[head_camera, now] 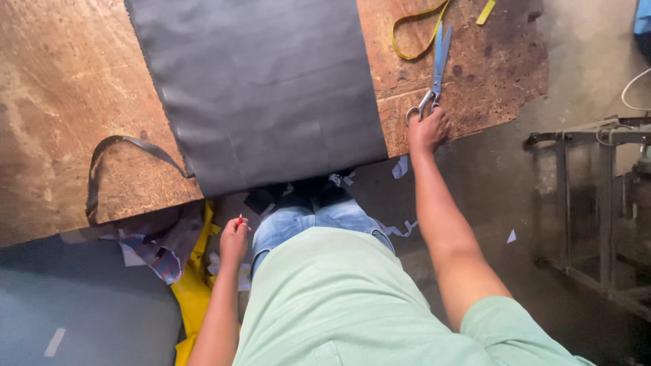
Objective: The person cuts a piece of black fabric using shears, measures it with a tape measure, marks it with a red pencil and a ruler, and then cuts it again along the marked lines.
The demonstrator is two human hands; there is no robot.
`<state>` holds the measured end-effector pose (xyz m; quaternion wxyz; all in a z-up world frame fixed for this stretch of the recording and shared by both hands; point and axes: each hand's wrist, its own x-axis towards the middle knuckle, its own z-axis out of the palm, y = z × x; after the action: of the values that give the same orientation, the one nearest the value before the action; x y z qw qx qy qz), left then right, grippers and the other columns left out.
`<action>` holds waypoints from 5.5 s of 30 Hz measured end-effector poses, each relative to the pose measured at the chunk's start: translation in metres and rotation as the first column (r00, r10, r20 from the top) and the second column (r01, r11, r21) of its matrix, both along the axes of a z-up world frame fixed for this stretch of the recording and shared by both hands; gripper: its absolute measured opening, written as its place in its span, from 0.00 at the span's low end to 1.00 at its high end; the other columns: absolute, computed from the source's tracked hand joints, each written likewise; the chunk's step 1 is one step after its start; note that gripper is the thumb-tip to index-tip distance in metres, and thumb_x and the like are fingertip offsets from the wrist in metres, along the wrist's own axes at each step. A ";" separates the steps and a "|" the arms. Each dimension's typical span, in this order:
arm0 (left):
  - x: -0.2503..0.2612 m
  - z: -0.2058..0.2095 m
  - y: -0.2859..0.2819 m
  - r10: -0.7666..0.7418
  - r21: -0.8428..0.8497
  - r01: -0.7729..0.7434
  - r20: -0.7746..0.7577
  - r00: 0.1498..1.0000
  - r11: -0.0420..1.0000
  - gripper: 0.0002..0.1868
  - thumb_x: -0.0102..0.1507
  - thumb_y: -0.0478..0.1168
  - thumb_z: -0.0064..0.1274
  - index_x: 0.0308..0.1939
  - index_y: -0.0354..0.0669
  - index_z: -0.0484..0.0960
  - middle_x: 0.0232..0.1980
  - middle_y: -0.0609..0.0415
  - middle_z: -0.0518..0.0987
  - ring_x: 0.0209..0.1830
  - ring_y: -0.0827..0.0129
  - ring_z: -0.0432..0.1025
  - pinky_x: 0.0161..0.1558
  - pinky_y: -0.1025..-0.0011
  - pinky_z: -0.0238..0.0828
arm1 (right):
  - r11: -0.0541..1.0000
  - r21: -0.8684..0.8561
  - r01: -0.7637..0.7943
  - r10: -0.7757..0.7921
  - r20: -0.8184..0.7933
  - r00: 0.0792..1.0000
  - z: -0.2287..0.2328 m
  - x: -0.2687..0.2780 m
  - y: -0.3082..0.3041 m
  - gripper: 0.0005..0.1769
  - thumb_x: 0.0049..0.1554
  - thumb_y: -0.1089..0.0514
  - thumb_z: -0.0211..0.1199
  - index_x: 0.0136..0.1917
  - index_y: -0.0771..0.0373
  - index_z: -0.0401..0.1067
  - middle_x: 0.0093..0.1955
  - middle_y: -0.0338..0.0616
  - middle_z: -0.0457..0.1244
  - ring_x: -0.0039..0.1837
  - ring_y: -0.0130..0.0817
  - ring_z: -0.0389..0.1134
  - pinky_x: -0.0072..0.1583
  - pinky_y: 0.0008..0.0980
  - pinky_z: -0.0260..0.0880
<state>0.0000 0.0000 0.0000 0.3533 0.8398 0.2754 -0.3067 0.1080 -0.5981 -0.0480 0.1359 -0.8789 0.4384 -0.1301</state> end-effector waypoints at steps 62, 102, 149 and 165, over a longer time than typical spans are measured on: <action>0.175 -0.062 0.128 -0.032 -0.477 0.125 0.199 0.979 0.870 0.14 0.63 0.48 0.58 0.25 0.56 0.73 0.24 0.72 0.67 0.27 0.83 0.58 0.31 0.75 0.54 | 0.080 0.989 -0.127 0.434 0.080 0.897 0.050 -0.103 0.577 0.16 0.61 0.43 0.64 0.42 0.51 0.63 0.33 0.32 0.61 0.36 0.21 0.61 0.44 0.27 0.63; 0.188 -0.047 0.147 -0.111 -0.646 0.226 0.215 0.970 0.729 0.21 0.68 0.46 0.57 0.25 0.57 0.63 0.26 0.71 0.60 0.28 0.84 0.54 0.32 0.78 0.52 | 0.201 0.976 -0.089 0.413 -0.002 0.911 0.072 -0.021 0.585 0.22 0.59 0.40 0.65 0.36 0.52 0.59 0.26 0.34 0.58 0.30 0.22 0.58 0.38 0.28 0.58; 0.187 -0.051 0.149 -0.137 -0.571 0.221 0.187 0.973 0.791 0.13 0.65 0.43 0.54 0.26 0.56 0.70 0.24 0.69 0.69 0.25 0.83 0.59 0.28 0.77 0.56 | 0.190 0.973 -0.128 0.332 0.060 0.942 0.062 0.086 0.582 0.24 0.56 0.37 0.68 0.35 0.54 0.63 0.24 0.34 0.58 0.25 0.20 0.59 0.27 0.25 0.59; 0.185 -0.061 0.152 -0.194 -0.499 0.306 0.264 0.945 0.811 0.17 0.65 0.45 0.55 0.25 0.57 0.65 0.25 0.69 0.62 0.27 0.80 0.55 0.32 0.73 0.53 | 0.148 0.985 -0.089 0.235 0.052 0.971 0.077 0.142 0.583 0.26 0.53 0.37 0.69 0.34 0.52 0.58 0.28 0.33 0.54 0.29 0.21 0.54 0.30 0.24 0.58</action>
<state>0.1850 0.1524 -0.0609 0.5547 0.7637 0.0289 -0.3289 0.2499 -0.0152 0.0286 0.6577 -0.6307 0.3285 0.2483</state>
